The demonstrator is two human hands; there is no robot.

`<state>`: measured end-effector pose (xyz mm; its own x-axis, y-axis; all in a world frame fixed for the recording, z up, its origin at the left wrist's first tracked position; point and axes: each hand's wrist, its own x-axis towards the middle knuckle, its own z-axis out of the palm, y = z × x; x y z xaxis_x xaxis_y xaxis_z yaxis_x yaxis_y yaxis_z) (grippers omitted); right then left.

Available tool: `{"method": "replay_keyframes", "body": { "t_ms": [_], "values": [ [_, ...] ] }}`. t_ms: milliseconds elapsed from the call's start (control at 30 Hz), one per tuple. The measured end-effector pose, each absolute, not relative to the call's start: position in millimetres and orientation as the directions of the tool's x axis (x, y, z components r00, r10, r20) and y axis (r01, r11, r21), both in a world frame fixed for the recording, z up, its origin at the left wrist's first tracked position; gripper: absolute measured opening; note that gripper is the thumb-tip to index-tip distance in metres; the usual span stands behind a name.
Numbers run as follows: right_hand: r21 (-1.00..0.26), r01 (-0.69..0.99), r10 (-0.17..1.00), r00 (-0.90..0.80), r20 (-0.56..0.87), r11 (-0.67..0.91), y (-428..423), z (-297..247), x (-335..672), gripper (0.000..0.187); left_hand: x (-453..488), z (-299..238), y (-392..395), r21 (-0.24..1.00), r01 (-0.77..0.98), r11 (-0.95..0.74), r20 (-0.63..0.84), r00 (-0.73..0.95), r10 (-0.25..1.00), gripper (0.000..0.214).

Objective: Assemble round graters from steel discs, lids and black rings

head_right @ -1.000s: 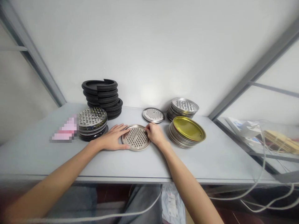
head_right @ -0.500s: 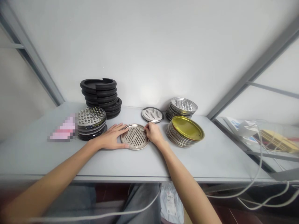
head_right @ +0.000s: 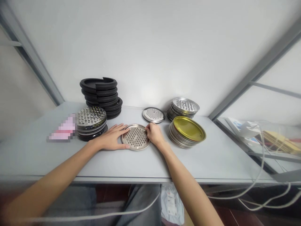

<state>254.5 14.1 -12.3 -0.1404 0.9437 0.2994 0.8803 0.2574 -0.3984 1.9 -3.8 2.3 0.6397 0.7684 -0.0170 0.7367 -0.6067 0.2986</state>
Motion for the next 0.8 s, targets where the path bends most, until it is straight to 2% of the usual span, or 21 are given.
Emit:
{"method": "replay_keyframes", "body": {
  "t_ms": [200,500,800],
  "values": [
    [-0.361,0.899,0.946,-0.144,0.292,0.248,11,-9,253,0.01,2,3,-4,0.291,0.738,-0.609,-0.003,0.637,0.771,0.1],
    [-0.128,0.949,0.931,-0.247,0.27,0.289,5,-2,251,0.014,5,5,-6,0.29,0.745,-0.6,0.011,0.625,0.781,0.102],
    [-0.219,0.899,0.902,-0.308,0.302,0.38,9,-4,260,0.018,1,0,-4,0.335,0.727,-0.6,0.012,0.633,0.774,0.097]
  ]
}}
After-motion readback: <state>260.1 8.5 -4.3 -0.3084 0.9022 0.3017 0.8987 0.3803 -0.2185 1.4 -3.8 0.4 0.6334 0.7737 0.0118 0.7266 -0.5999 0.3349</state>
